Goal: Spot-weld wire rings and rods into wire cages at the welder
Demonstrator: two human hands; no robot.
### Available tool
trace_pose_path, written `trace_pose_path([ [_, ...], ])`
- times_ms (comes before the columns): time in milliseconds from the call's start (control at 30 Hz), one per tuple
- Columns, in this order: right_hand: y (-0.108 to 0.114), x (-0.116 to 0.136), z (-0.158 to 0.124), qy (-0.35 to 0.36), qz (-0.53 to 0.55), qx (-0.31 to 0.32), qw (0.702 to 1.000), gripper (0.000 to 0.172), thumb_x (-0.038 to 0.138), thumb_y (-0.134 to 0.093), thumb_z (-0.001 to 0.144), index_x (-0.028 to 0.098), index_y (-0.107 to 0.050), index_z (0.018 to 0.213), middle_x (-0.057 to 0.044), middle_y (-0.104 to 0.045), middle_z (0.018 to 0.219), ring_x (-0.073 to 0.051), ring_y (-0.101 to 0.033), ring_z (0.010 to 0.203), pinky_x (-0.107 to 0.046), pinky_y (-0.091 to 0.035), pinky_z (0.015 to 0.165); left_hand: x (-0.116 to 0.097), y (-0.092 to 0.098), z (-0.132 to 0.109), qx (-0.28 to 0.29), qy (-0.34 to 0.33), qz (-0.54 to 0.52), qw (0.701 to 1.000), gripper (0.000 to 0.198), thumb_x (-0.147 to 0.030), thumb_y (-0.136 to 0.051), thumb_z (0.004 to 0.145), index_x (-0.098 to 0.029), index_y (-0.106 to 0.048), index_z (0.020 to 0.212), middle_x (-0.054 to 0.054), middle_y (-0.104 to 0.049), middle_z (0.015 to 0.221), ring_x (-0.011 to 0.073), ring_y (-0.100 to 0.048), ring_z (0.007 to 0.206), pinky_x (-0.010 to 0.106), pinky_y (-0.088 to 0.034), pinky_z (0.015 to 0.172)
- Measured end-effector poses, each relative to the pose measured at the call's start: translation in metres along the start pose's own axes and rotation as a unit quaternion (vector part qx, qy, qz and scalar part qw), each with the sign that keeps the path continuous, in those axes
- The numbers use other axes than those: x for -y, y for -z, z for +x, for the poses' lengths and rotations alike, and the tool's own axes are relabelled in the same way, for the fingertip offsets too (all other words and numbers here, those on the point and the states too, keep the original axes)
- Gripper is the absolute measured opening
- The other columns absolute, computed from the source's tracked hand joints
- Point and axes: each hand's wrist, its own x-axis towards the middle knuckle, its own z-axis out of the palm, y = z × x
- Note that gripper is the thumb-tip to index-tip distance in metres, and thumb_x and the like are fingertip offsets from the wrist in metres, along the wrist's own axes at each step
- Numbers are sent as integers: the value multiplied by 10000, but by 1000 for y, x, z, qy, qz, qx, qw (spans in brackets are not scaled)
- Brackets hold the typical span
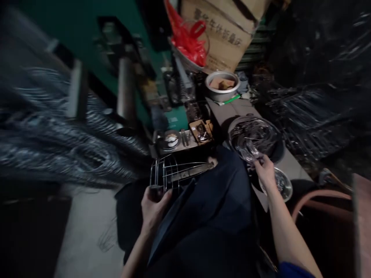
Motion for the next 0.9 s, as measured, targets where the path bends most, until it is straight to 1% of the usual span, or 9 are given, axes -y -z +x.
trace_pose_path([
  [67,-39,60,-5,67,114,104,986,243,449,-642,834,239,-640,959,-57,-673,792,-220,-638,642,-327,-525,564,-7,1,3,-29,-13,18,999,435,-442,-817,630,-191,-509,808,-70,-471,634,81,-432,537,187,-402,492],
  [133,-78,118,-21,139,171,262,939,291,429,-647,868,217,-668,1065,-74,-706,949,-236,-677,792,-326,-547,615,-11,3,4,-51,-19,36,998,434,-454,-806,647,-197,-506,826,-70,-475,634,87,-433,535,193,-404,492],
  [167,-95,143,-30,190,160,315,916,293,404,-625,903,215,-669,1123,-76,-710,1018,-239,-681,876,-337,-555,691,-13,4,4,-61,-23,44,997,434,-460,-801,652,-200,-505,834,-68,-480,637,90,-435,535,197,-405,491],
  [200,-110,163,-39,249,131,342,896,276,372,-605,931,217,-674,1149,-74,-707,1067,-239,-673,944,-352,-548,772,-14,6,4,-71,-29,51,996,434,-464,-798,657,-203,-504,841,-67,-483,641,93,-435,535,200,-405,491],
  [267,-135,189,-53,375,47,334,863,229,310,-557,976,228,-696,1139,-61,-710,1093,-244,-644,1047,-387,-497,905,-18,10,5,-92,-47,68,992,431,-467,-793,663,-206,-504,847,-65,-490,643,98,-440,539,206,-408,499],
  [333,-154,197,-59,470,-24,295,832,216,253,-521,997,232,-715,1091,-51,-724,1060,-256,-616,1109,-426,-438,971,-22,14,7,-110,-63,82,989,419,-466,-787,669,-207,-504,838,-60,-503,646,104,-454,545,212,-413,513],
  [400,-169,194,-59,515,-67,274,809,218,211,-506,1003,231,-713,1069,-48,-734,1028,-262,-602,1141,-459,-388,1004,-26,16,10,-120,-73,86,986,403,-460,-781,677,-206,-507,829,-52,-523,658,110,-472,554,218,-421,528],
  [633,-196,189,-54,575,-122,214,780,253,143,-515,996,212,-647,1202,-76,-713,1113,-263,-566,1201,-514,-266,1061,-34,19,26,-133,-63,41,988,394,-459,-779,688,-209,-506,825,-60,-503,657,104,-450,546,215,-406,521],
  [900,-203,216,-51,583,-9,212,784,162,180,-559,995,223,-678,1097,-48,-734,1019,-240,-615,1114,-447,-340,1001,-37,21,35,-149,-31,-10,988,411,-455,-785,677,-207,-502,843,-63,-487,664,93,-428,537,203,-395,496],
])
